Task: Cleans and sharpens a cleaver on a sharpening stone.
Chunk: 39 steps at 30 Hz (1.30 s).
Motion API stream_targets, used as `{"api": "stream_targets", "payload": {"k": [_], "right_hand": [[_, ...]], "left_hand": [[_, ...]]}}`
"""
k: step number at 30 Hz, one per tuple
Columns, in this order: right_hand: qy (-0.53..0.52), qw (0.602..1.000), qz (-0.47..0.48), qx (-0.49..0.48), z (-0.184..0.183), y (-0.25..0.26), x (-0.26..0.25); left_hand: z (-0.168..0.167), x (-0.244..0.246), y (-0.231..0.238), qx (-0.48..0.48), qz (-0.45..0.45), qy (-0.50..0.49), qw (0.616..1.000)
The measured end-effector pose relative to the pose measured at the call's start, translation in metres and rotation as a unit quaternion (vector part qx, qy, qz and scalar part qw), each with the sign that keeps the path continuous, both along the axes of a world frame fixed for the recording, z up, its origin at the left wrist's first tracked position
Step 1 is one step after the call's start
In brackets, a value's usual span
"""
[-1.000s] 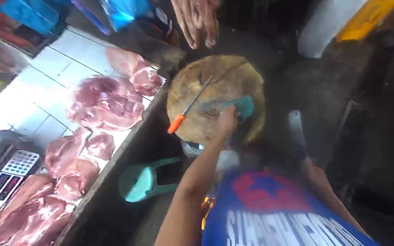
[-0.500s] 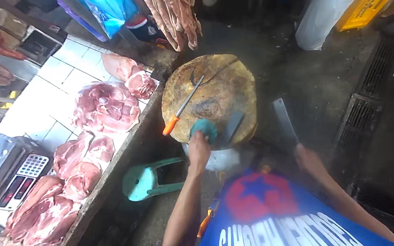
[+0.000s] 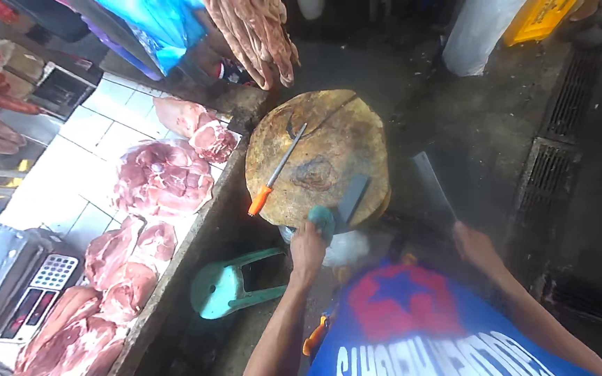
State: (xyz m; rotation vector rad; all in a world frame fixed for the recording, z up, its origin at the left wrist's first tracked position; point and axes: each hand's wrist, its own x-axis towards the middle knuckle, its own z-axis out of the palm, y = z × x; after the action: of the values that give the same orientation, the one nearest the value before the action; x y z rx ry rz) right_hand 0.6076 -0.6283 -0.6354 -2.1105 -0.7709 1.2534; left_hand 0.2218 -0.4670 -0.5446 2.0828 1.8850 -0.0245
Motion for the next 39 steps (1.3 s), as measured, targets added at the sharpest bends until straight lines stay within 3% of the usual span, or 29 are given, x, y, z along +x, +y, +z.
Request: {"api": "stream_targets", "payload": {"k": [3, 5, 7, 8, 11, 14, 17, 19, 21, 22, 24, 25, 28, 30, 33, 39], "right_hand": [[0.028, 0.999, -0.028, -0.008, 0.001, -0.001, -0.009], [0.037, 0.999, -0.035, -0.013, 0.004, 0.006, -0.013], [0.037, 0.999, -0.030, -0.008, 0.008, 0.008, -0.012], [0.035, 0.999, -0.025, -0.003, 0.010, 0.010, -0.009], [0.040, 0.999, -0.027, 0.009, 0.016, 0.014, -0.008], [0.095, 0.994, -0.043, 0.022, 0.031, 0.019, -0.013], [0.276, 0.958, -0.064, 0.052, 0.052, 0.035, -0.023], [0.430, 0.896, -0.049, 0.095, 0.059, 0.047, -0.030], [0.544, 0.827, -0.018, 0.142, 0.062, 0.061, -0.039], [0.571, 0.806, -0.007, 0.157, 0.065, 0.068, -0.044], [0.589, 0.790, 0.000, 0.170, 0.070, 0.079, -0.052], [0.583, 0.795, -0.002, 0.166, 0.073, 0.083, -0.056], [0.534, 0.834, -0.003, 0.142, 0.074, 0.087, -0.066], [0.490, 0.861, 0.008, 0.135, 0.074, 0.085, -0.070], [0.451, 0.883, 0.023, 0.125, 0.073, 0.079, -0.068], [0.468, 0.874, 0.072, 0.110, 0.075, 0.071, -0.046]], "left_hand": [[-0.006, 0.052, 0.028, 0.098, -0.049, -0.087, 0.990], [-0.040, 0.082, 0.047, 0.102, -0.117, -0.099, 0.983], [-0.077, 0.080, 0.044, 0.076, -0.170, -0.069, 0.980], [-0.080, 0.070, 0.036, 0.056, -0.173, -0.043, 0.982], [-0.045, 0.023, 0.020, -0.060, -0.085, -0.005, 0.995], [-0.010, -0.006, 0.032, -0.125, 0.022, -0.181, 0.975], [0.008, 0.014, 0.035, -0.139, 0.134, -0.437, 0.879], [0.012, 0.045, 0.026, -0.176, 0.199, -0.586, 0.766], [0.003, 0.075, 0.018, -0.242, 0.185, -0.701, 0.645], [-0.002, 0.090, 0.016, -0.267, 0.160, -0.729, 0.609], [-0.001, 0.117, 0.012, -0.305, 0.131, -0.745, 0.579], [0.005, 0.128, 0.009, -0.319, 0.127, -0.732, 0.588], [0.017, 0.149, 0.006, -0.307, 0.088, -0.651, 0.688], [0.019, 0.155, 0.009, -0.288, 0.079, -0.626, 0.720], [0.016, 0.156, 0.009, -0.259, 0.077, -0.622, 0.735], [0.025, 0.155, 0.014, -0.219, 0.073, -0.623, 0.747]]}}
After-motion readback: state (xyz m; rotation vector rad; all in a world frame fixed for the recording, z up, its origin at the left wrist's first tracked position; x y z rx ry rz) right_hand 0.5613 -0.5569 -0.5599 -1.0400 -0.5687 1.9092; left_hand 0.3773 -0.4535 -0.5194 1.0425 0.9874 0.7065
